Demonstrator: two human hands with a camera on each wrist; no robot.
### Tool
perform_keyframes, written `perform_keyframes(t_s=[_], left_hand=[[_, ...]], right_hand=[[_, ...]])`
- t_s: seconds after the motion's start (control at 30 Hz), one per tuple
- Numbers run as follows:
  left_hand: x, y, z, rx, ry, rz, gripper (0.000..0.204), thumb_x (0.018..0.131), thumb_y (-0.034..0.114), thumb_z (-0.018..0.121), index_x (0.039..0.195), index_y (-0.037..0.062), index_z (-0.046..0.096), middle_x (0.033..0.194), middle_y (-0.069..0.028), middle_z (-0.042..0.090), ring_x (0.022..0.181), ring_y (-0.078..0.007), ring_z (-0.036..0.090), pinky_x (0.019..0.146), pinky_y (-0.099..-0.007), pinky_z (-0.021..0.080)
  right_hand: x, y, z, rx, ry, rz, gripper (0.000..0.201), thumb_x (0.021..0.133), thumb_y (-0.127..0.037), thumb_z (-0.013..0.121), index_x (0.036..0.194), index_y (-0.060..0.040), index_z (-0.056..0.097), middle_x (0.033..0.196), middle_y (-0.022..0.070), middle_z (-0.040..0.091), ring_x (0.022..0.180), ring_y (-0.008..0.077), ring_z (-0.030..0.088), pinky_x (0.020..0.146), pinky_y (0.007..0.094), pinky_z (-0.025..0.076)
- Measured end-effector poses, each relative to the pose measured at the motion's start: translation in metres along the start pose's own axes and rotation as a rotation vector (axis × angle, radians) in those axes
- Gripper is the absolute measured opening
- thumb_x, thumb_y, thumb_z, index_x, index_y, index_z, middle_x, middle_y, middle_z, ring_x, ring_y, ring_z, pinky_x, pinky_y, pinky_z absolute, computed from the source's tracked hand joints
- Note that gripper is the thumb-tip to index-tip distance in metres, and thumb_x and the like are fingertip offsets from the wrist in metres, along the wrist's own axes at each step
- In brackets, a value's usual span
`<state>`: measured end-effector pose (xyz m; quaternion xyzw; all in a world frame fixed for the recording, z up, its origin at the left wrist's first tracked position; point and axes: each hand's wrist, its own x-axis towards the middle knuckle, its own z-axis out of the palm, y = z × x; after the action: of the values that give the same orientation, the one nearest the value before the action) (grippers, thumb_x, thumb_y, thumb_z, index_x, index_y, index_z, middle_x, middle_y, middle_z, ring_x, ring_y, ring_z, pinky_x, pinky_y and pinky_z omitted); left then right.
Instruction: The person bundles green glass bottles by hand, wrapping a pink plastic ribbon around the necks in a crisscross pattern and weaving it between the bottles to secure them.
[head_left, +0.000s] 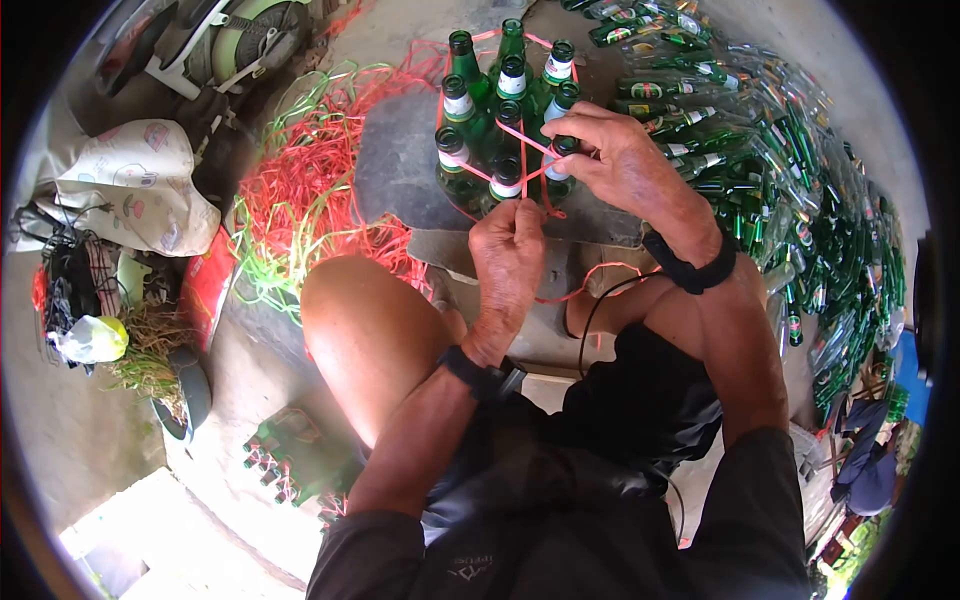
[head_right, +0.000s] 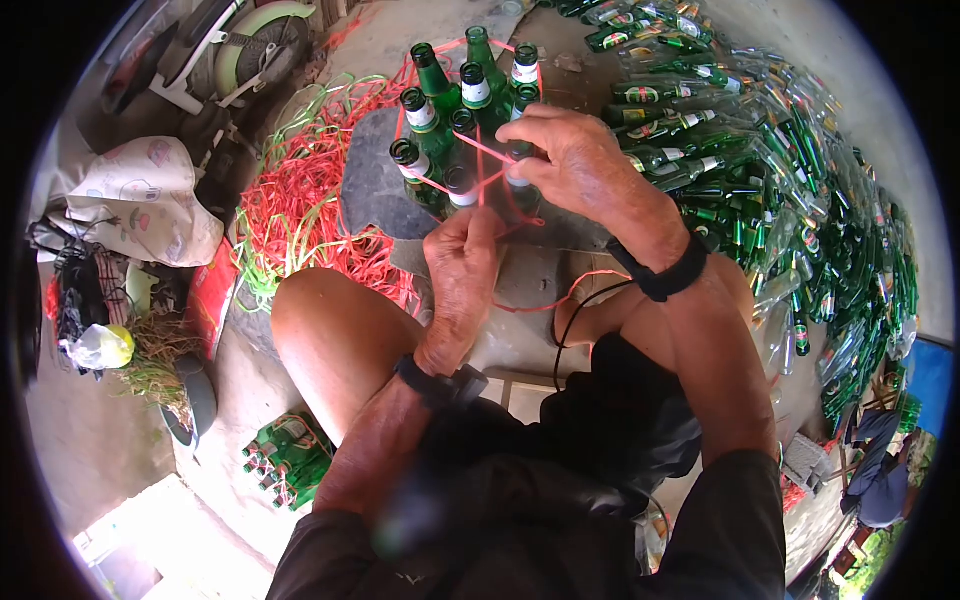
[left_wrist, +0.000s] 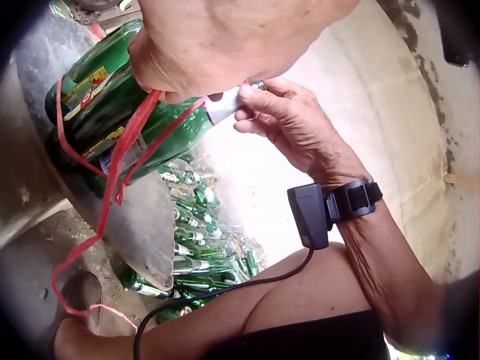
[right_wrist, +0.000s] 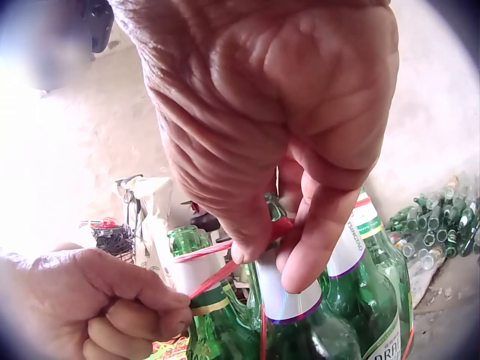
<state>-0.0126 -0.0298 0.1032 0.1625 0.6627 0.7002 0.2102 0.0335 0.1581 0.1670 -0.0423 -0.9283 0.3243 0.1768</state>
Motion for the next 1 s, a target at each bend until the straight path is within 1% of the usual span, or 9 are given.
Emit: perform_keyframes(t_s=[0.07, 0.2, 0.27, 0.3, 0.37, 0.4, 0.47, 0.67, 1.0], left_hand=[[-0.001, 0.004, -0.001, 0.116, 0.007, 0.169, 0.024, 0.101, 0.008, 0.058, 0.082, -0.0039, 0.068, 0.059, -0.0069, 0.057, 0.053, -0.0099, 0.051, 0.051, -0.0316, 0.044], [-0.002, 0.015, -0.004, 0.264, 0.01, 0.224, 0.019, 0.1, 0.007, 0.061, 0.085, -0.0027, 0.068, 0.061, -0.0135, 0.059, 0.051, -0.0163, 0.057, 0.051, -0.0351, 0.047], [0.0, 0.021, -0.009, 0.357, 0.019, 0.367, 0.016, 0.099, 0.007, 0.063, 0.087, -0.001, 0.068, 0.062, -0.0185, 0.059, 0.05, -0.0259, 0.062, 0.052, -0.0385, 0.048], [0.001, 0.025, -0.012, 0.362, 0.009, 0.372, 0.016, 0.099, 0.007, 0.063, 0.087, -0.001, 0.068, 0.062, -0.0185, 0.059, 0.05, -0.0259, 0.062, 0.052, -0.0385, 0.048], [0.004, 0.034, -0.017, 0.469, -0.029, 0.39, 0.016, 0.099, 0.007, 0.063, 0.085, 0.0006, 0.066, 0.063, -0.0217, 0.06, 0.054, -0.0379, 0.064, 0.053, -0.0412, 0.049], [0.005, 0.037, -0.018, 0.474, -0.038, 0.394, 0.016, 0.099, 0.007, 0.063, 0.085, 0.0006, 0.066, 0.063, -0.0217, 0.06, 0.054, -0.0379, 0.064, 0.053, -0.0412, 0.049], [0.01, 0.043, -0.021, 0.577, -0.097, 0.425, 0.019, 0.098, 0.008, 0.063, 0.08, 0.0014, 0.063, 0.064, -0.0241, 0.061, 0.06, -0.0451, 0.065, 0.054, -0.0465, 0.05], [0.021, 0.069, -0.025, 0.781, -0.216, 0.508, 0.02, 0.093, 0.012, 0.067, 0.077, 0.0016, 0.061, 0.064, -0.0242, 0.062, 0.065, -0.0475, 0.065, 0.058, -0.0544, 0.051], [0.042, 0.092, -0.028, 0.862, -0.339, 0.507, 0.018, 0.088, 0.009, 0.069, 0.074, -0.0002, 0.063, 0.066, -0.0242, 0.063, 0.065, -0.0455, 0.066, 0.058, -0.0511, 0.053]], right_hand=[[0.0, -0.001, 0.0, 0.027, -0.008, 0.031, 0.037, 0.084, -0.001, 0.08, 0.12, 0.0006, 0.071, 0.098, 0.0075, 0.065, 0.072, 0.0153, 0.06, 0.065, 0.031, 0.05], [-0.001, -0.001, 0.0, 0.02, 0.003, 0.015, 0.036, 0.085, -0.002, 0.079, 0.12, 0.0012, 0.07, 0.099, 0.0081, 0.065, 0.073, 0.0166, 0.061, 0.066, 0.0322, 0.051], [0.0, -0.002, 0.0, 0.016, 0.015, -0.02, 0.036, 0.084, -0.002, 0.079, 0.119, 0.0019, 0.07, 0.098, 0.0099, 0.065, 0.075, 0.0207, 0.064, 0.068, 0.0347, 0.052], [0.0, 0.0, 0.001, 0.018, 0.026, -0.015, 0.036, 0.084, -0.002, 0.079, 0.119, 0.0019, 0.07, 0.098, 0.0099, 0.065, 0.075, 0.0207, 0.064, 0.068, 0.0347, 0.052], [0.001, 0.004, 0.003, 0.008, 0.049, -0.097, 0.036, 0.082, -0.003, 0.079, 0.117, 0.002, 0.071, 0.097, 0.0126, 0.066, 0.079, 0.0266, 0.066, 0.071, 0.0378, 0.054], [0.001, 0.004, 0.004, 0.01, 0.059, -0.093, 0.036, 0.082, -0.003, 0.079, 0.117, 0.002, 0.071, 0.097, 0.0126, 0.066, 0.079, 0.0266, 0.066, 0.071, 0.0378, 0.054], [0.0, 0.004, 0.005, -0.013, 0.073, -0.101, 0.036, 0.08, -0.004, 0.08, 0.114, 0.0016, 0.072, 0.097, 0.015, 0.066, 0.084, 0.0329, 0.066, 0.074, 0.041, 0.055], [0.0, 0.004, 0.006, -0.054, 0.109, -0.13, 0.037, 0.077, -0.007, 0.082, 0.112, 0.0001, 0.073, 0.099, 0.0166, 0.068, 0.093, 0.0382, 0.068, 0.08, 0.0454, 0.056], [0.001, 0.009, 0.009, -0.038, 0.11, -0.133, 0.039, 0.077, -0.008, 0.082, 0.115, 0.0002, 0.073, 0.101, 0.0173, 0.069, 0.095, 0.0402, 0.068, 0.084, 0.0457, 0.055]])
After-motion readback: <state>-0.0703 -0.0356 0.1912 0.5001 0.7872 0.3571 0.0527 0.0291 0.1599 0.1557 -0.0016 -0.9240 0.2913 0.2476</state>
